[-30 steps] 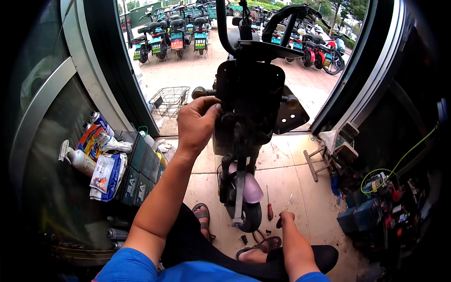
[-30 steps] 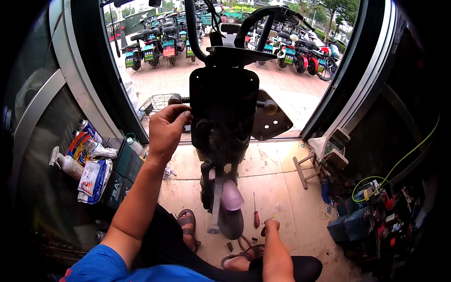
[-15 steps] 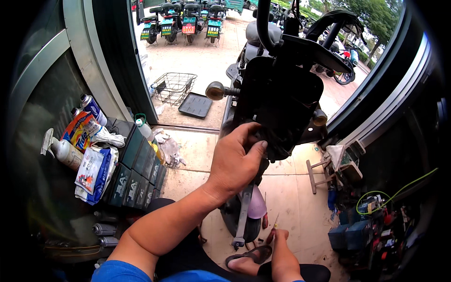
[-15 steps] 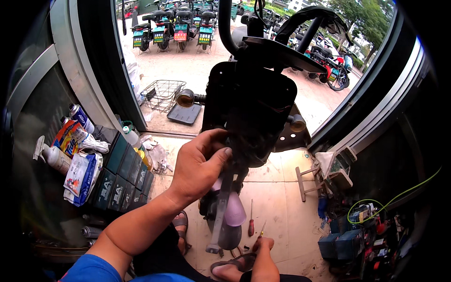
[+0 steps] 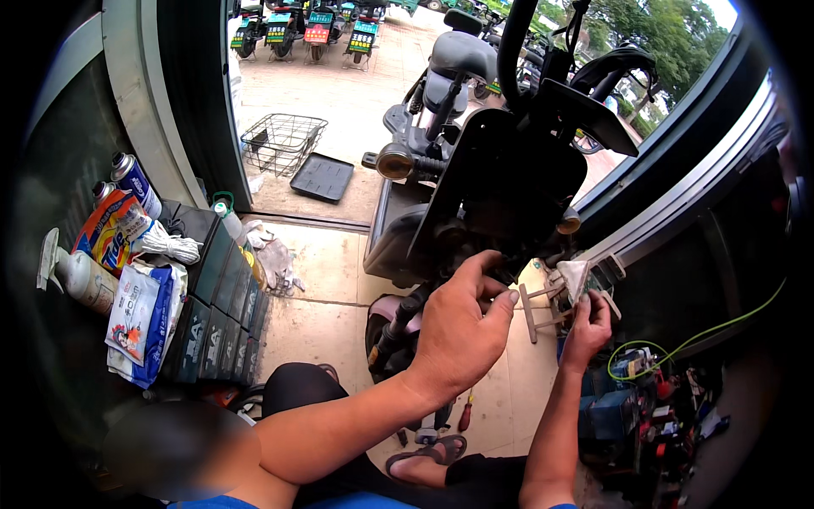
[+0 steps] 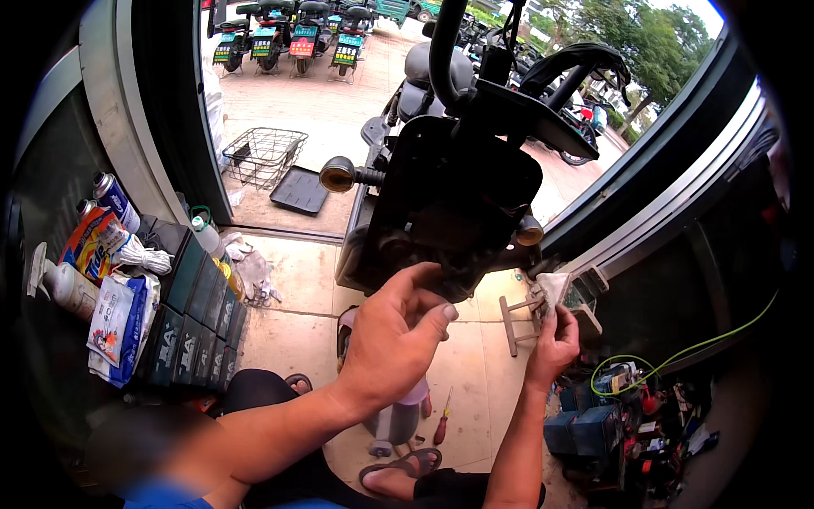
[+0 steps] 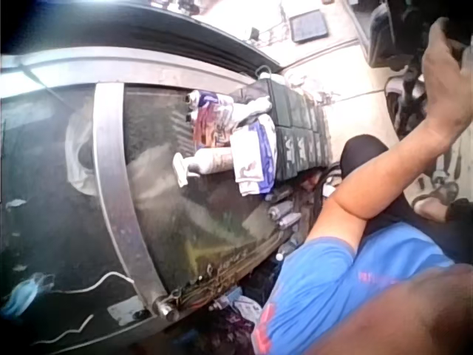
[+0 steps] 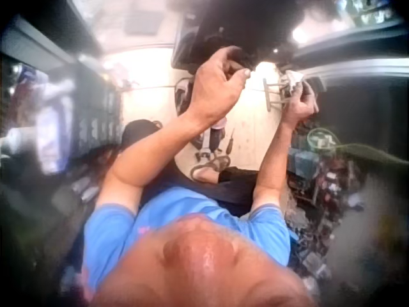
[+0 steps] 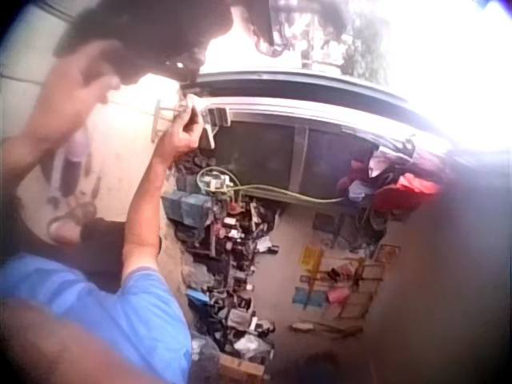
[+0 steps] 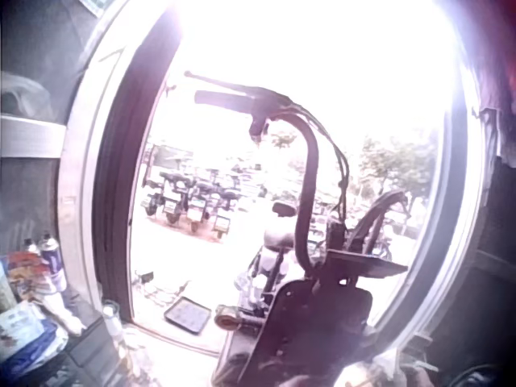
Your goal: The person repairs a motorcycle by connecting electrical wires, using a screwdriver to tighten screws on the front panel, and handling various small metal parts.
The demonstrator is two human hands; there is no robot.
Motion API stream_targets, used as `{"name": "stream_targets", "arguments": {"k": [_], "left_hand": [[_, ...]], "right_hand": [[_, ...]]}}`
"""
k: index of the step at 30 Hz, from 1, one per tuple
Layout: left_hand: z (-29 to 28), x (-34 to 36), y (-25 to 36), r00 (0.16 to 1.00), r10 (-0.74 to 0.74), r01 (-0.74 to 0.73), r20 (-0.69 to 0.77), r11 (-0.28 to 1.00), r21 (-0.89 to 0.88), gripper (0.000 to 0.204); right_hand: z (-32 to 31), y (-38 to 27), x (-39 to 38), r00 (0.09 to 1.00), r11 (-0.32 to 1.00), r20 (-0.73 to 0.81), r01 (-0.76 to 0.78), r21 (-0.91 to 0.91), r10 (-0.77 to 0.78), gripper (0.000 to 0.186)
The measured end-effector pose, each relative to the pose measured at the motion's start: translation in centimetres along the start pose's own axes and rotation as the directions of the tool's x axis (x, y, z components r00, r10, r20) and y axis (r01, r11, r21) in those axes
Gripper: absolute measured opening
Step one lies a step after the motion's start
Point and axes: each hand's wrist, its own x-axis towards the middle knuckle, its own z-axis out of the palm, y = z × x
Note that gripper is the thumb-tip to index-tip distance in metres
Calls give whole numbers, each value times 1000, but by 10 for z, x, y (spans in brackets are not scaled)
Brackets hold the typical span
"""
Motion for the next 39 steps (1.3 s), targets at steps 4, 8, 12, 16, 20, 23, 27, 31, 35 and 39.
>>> {"name": "stream_targets", "arguments": {"k": [4, 8, 12, 16, 20, 23, 27, 31, 35, 39], "left_hand": [[4, 9, -4, 999, 10, -10, -49, 1000, 2, 52], [8, 17, -13, 995, 45, -48, -84, 998, -40, 50], [6, 20, -12, 990, 85, -91, -110, 995, -44, 49], [0, 28, -10, 978, 136, -141, -161, 990, -20, 48], [-4, 35, -7, 962, 164, -161, -218, 986, 33, 44], [-5, 45, -20, 914, 330, -294, -236, 940, 176, 42], [-13, 61, -20, 827, 521, -425, -212, 825, 372, 39], [-18, 80, -16, 812, 573, -484, -116, 770, 415, 42], [-31, 99, -10, 863, 503, -457, 41, 745, 486, 47], [-36, 99, 5, 933, 333, -360, 137, 863, 353, 53]], "right_hand": [[37, -128, 10, 944, 958, 165, 284, 46, -287, 15], [76, -176, 11, 892, 957, 349, 286, 55, -287, 18], [95, -188, 18, 877, 998, 481, -19, 67, -15, 23], [110, -185, 14, 926, 962, 363, 4, 272, -106, 25], [121, -185, 21, 920, 962, 314, 175, 211, -236, 26], [119, -186, 30, 920, 962, 331, 133, 239, -209, 26], [116, -179, 36, 906, 964, 376, 104, 245, -193, 28], [105, -164, 29, 911, 971, 359, 140, 195, -203, 30], [93, -155, 13, 921, 966, 301, 210, 151, -248, 28], [82, -156, -12, 897, 969, 372, 244, 39, -241, 20]]}}
